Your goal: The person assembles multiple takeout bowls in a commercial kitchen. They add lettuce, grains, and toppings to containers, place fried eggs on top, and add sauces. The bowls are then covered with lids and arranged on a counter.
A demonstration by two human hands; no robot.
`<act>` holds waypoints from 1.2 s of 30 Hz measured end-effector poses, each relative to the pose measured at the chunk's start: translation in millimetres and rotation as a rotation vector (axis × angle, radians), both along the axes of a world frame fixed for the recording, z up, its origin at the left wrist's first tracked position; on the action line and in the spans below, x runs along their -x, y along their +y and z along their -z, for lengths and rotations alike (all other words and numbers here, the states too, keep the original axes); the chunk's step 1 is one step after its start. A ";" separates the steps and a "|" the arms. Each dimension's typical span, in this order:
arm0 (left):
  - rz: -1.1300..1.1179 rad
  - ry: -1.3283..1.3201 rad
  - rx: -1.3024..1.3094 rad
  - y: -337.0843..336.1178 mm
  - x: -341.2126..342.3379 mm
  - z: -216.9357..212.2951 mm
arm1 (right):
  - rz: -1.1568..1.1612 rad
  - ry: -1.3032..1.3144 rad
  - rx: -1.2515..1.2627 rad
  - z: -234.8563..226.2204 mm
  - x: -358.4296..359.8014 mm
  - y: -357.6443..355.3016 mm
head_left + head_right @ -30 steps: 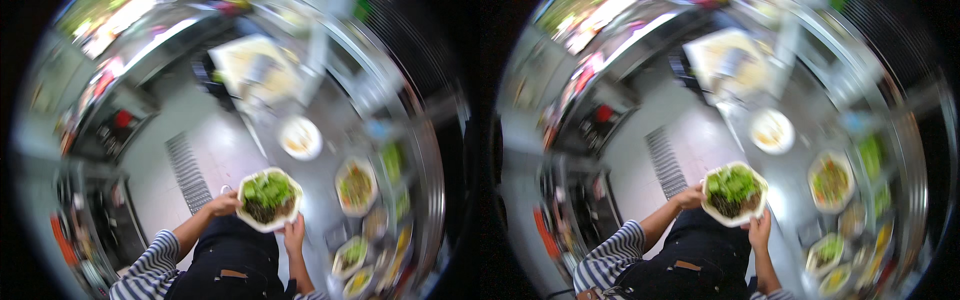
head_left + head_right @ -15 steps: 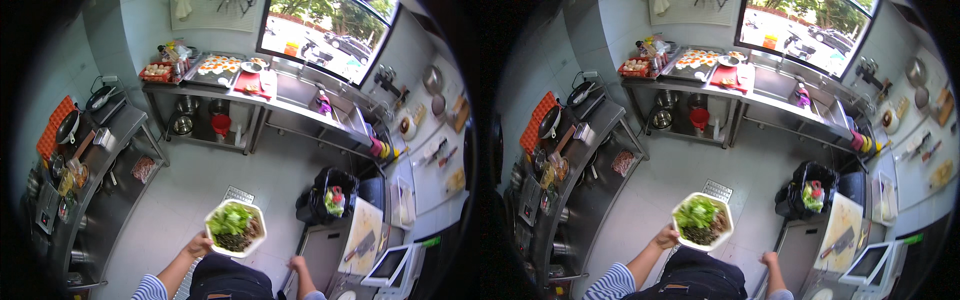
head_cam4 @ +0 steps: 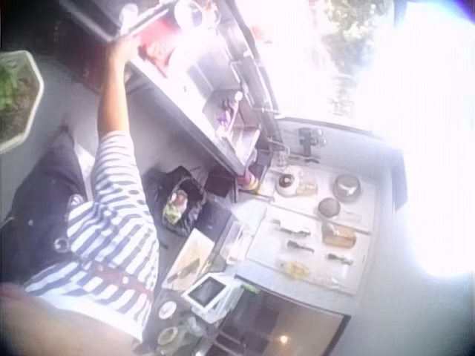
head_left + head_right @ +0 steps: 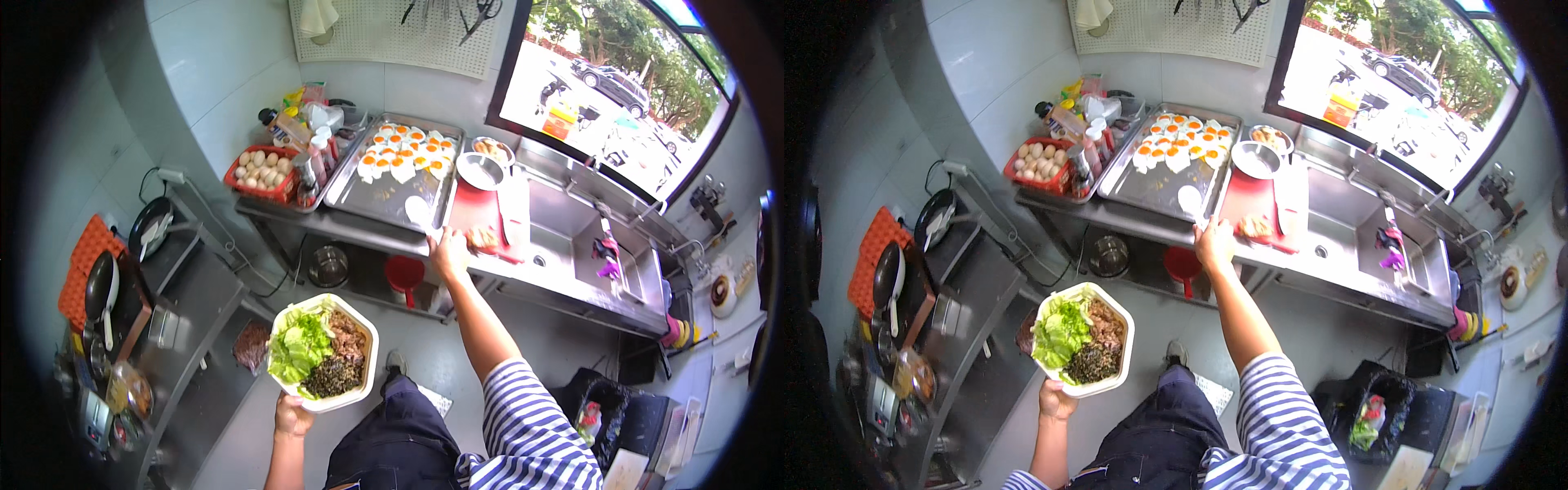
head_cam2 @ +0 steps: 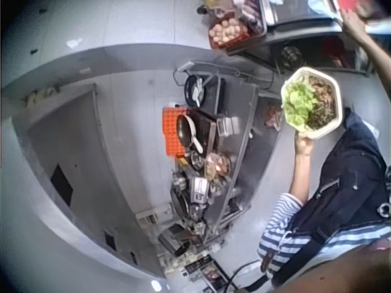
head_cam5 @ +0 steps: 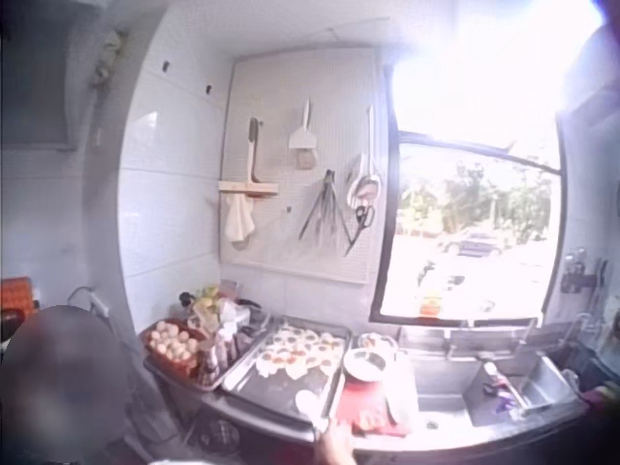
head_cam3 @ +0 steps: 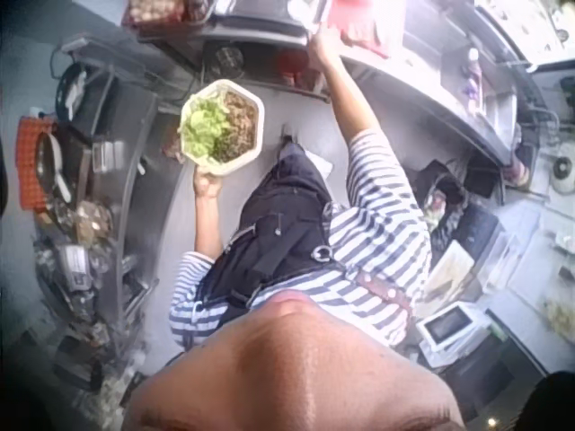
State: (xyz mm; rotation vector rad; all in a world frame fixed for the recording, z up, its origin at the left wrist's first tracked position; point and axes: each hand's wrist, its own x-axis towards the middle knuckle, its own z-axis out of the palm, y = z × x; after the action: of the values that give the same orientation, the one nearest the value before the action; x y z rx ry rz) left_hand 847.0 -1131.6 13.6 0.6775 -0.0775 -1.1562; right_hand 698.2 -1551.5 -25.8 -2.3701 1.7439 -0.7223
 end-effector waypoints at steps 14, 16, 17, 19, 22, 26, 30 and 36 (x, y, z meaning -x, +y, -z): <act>0.025 0.096 -0.099 -261.0 -170.4 1.1 | 0.044 -0.013 -0.656 24.8 -75.8 -155.2; 0.047 0.033 -0.138 -289.1 -199.4 -4.1 | 0.039 -0.261 -1.013 -2.4 -103.3 -173.3; 0.071 0.007 -0.161 -299.9 -216.3 -2.8 | 0.120 -0.387 -1.144 -18.6 -117.3 -178.2; 0.135 0.016 -0.168 -332.0 -245.4 -9.4 | 0.256 -0.533 -1.232 -27.9 -137.7 -188.9; 0.216 0.007 -0.223 -358.5 -275.6 -18.7 | 0.384 -0.764 -1.311 -15.4 -160.4 -189.2; 0.290 0.016 -0.252 -384.3 -309.4 -18.4 | 0.601 -1.054 -1.252 -18.9 -212.5 -185.3; 0.319 0.052 -0.271 -407.8 -318.7 -21.5 | 0.636 -1.298 -1.138 -1.4 -247.8 -174.9; 0.370 0.058 -0.301 -428.0 -325.7 -23.2 | 0.671 -1.406 -0.875 37.2 -261.1 -149.5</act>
State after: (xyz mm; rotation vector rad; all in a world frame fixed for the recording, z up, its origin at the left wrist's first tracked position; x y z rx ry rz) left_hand 1172.6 -1559.6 36.8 0.9203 0.0233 -1.5613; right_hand 959.3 -1701.0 -63.0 -0.3549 1.4866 -0.9792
